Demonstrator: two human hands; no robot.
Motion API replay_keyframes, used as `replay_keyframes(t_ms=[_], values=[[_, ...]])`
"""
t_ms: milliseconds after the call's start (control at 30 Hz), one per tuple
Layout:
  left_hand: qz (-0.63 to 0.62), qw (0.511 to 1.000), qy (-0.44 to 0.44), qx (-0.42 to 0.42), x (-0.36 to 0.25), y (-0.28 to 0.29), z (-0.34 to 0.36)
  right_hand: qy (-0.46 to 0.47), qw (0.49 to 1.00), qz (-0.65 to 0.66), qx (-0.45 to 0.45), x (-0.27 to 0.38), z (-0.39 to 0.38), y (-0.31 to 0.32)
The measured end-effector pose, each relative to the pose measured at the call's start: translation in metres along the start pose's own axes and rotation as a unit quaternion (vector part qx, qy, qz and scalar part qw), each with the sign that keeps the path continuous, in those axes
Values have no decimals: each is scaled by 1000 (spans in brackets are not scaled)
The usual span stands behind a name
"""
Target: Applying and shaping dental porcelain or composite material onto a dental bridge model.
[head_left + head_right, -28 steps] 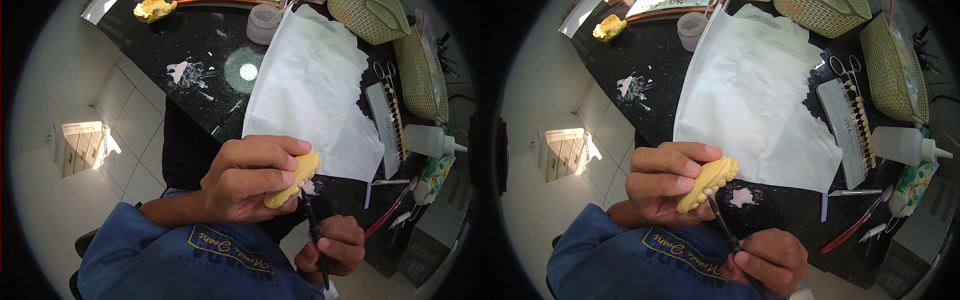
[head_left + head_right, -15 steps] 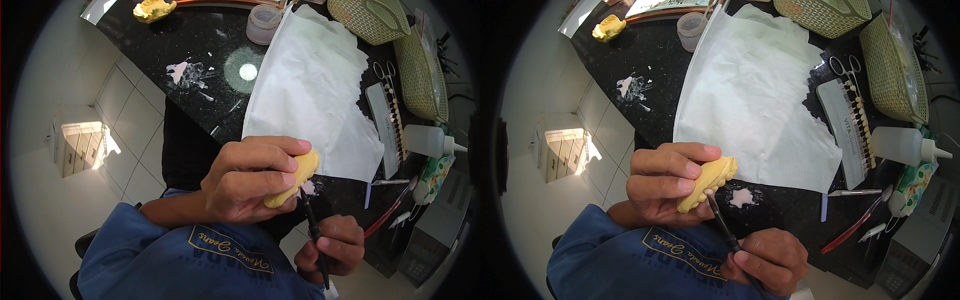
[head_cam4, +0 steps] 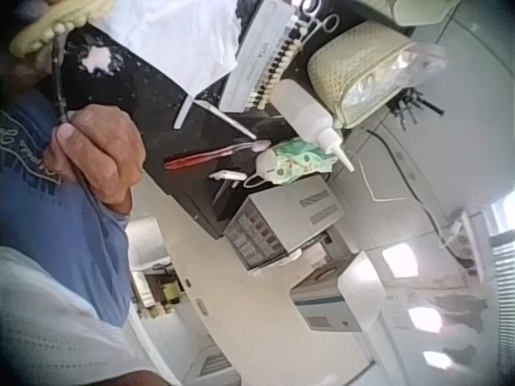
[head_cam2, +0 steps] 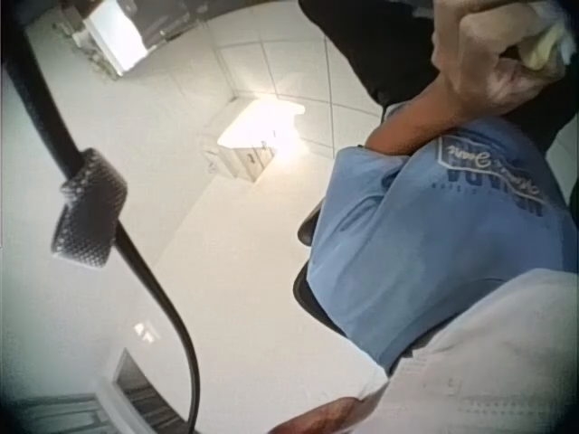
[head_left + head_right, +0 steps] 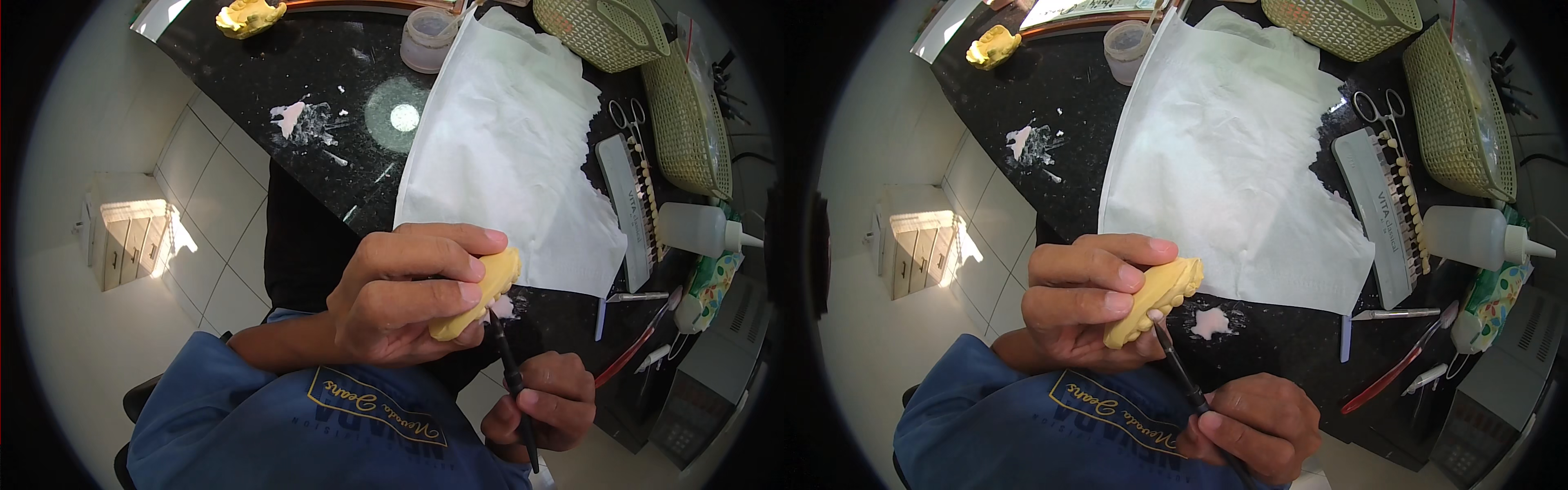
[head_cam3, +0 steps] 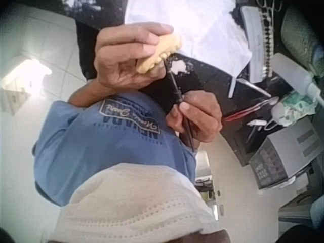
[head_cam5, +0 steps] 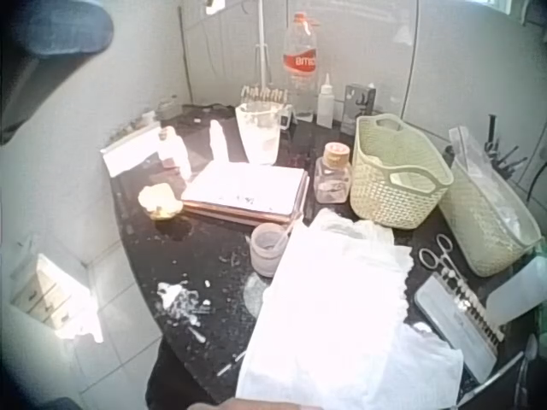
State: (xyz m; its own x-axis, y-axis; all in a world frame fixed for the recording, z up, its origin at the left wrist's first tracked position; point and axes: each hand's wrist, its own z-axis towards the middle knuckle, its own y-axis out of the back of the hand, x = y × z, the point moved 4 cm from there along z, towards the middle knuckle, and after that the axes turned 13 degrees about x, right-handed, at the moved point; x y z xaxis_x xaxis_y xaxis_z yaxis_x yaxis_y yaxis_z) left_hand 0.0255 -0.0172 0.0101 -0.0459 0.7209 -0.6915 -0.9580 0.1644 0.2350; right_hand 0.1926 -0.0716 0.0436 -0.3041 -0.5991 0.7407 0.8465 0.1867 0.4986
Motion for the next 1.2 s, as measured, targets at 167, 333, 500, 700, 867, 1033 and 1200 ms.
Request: replay_keyframes(t_ms=[167,333,500,700,867,1033,1200], values=[[-5,1000,5,3,-1,0,1,3,1000,-1,-8,0,-1,-2],[-11,1000,12,3,-1,0,1,6,1000,-11,0,1,1,0],[5,1000,2,17,1,-2,2,16,999,24,-38,-3,-2,2],[19,1000,-2,8,1,0,-1,-1,1000,15,-7,0,2,-1],[24,1000,8,16,0,0,0,-12,1000,2,-11,0,2,0],[32,999,10,17,-1,0,1,4,1000,2,-16,-1,1,-1],[31,999,11,14,-1,-1,2,-4,1000,5,-12,0,1,0]])
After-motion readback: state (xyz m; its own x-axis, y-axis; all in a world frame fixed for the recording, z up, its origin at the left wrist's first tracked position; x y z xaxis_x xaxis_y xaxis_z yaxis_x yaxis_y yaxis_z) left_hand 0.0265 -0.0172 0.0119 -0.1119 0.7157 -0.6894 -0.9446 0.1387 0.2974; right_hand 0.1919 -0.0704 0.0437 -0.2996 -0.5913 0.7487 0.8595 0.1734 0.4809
